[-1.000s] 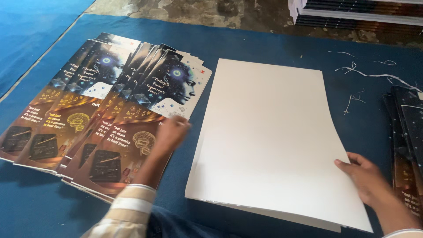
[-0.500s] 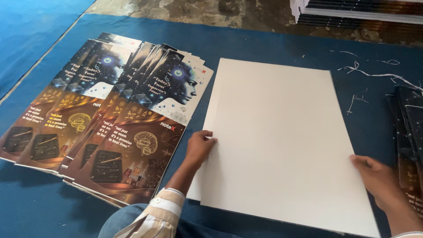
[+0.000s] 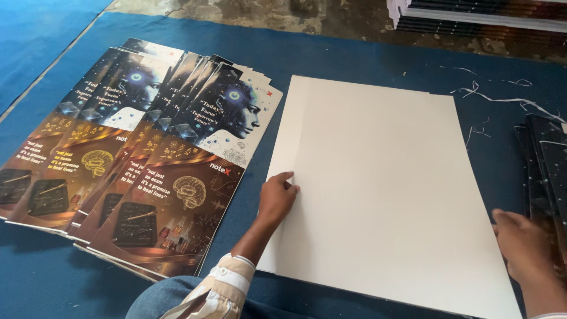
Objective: The person places a printed cover sheet onto a white backing board, smooths it down, and uses a wooden block to press the edges. They repeat this process for multiple units, stacking the finished notebooks to the side.
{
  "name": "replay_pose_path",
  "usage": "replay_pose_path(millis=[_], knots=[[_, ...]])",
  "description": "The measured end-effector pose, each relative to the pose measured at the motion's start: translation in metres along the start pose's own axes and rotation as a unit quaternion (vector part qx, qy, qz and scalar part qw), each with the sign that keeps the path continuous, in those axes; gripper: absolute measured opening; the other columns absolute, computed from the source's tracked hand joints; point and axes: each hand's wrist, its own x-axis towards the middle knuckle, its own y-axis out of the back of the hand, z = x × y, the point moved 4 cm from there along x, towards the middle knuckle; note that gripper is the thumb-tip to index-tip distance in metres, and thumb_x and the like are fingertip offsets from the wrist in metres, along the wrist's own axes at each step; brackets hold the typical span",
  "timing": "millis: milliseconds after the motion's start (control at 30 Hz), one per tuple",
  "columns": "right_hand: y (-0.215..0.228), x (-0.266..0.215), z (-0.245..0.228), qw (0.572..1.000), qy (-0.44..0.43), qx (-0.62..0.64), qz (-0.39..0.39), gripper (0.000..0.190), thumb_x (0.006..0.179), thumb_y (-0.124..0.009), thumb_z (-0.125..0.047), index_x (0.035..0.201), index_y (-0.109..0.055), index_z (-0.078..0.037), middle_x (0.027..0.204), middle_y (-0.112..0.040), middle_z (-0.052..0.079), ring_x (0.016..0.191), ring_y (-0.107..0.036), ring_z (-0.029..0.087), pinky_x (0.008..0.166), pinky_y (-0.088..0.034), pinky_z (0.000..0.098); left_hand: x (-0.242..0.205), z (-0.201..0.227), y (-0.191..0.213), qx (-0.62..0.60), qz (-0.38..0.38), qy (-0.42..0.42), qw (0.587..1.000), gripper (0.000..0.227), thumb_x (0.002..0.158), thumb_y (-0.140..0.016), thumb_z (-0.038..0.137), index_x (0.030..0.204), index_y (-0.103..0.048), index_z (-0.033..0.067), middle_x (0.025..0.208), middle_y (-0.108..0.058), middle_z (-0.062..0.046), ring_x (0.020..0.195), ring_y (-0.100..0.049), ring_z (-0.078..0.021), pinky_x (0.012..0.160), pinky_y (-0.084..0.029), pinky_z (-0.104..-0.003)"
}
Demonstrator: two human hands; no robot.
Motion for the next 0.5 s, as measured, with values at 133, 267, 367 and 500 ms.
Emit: replay_pose_path(millis=[133,267,367,500], knots=[[-0.003,0.005,0.004,0.999,0.008,-0.01,-0.032,0.033,0.104,-0.065,-0.012,0.132,-0.066,0.006,0.109,-0.071,0.031,0.094,-0.073,0.037,0.083,-0.059,0.0444,-0.003,0.007,-0.003,0.009,-0.008,-0.002,1.0,0.045,0.084,-0.072,0.016,0.128,-0.069,0.0073,0.094,-0.077,-0.016,0.085,-0.074,-0.0274,0.082,-0.057,-0.036],[-0.003,0.009,0.007,0.998,0.046,-0.001,-0.039,0.032,0.101,-0.069,-0.007,0.129,-0.068,0.008,0.103,-0.073,0.033,0.085,-0.075,0.036,0.077,-0.061,0.0418,-0.001,0.003,-0.008,0.01,0.013,-0.028,0.999,0.043,0.083,-0.073,0.014,0.126,-0.07,0.0059,0.095,-0.075,-0.017,0.086,-0.074,-0.0288,0.083,-0.057,-0.036],[-0.001,0.008,0.003,0.996,0.056,-0.063,-0.016,0.029,0.101,-0.07,-0.01,0.126,-0.072,0.004,0.103,-0.075,0.028,0.085,-0.076,0.035,0.077,-0.061,0.0435,0.001,0.006,-0.009,0.046,0.041,-0.083,0.995,0.042,0.081,-0.075,0.012,0.121,-0.073,0.003,0.097,-0.072,-0.019,0.089,-0.071,-0.0321,0.082,-0.055,-0.04],[0.005,0.004,-0.01,0.979,0.11,-0.173,-0.007,0.028,0.104,-0.07,-0.021,0.123,-0.077,-0.002,0.103,-0.079,0.023,0.088,-0.077,0.031,0.081,-0.06,0.0426,-0.001,0.008,-0.009,0.035,0.028,-0.05,0.998,0.044,0.083,-0.071,0.011,0.126,-0.069,0.0029,0.096,-0.072,-0.019,0.086,-0.072,-0.0321,0.08,-0.056,-0.04]])
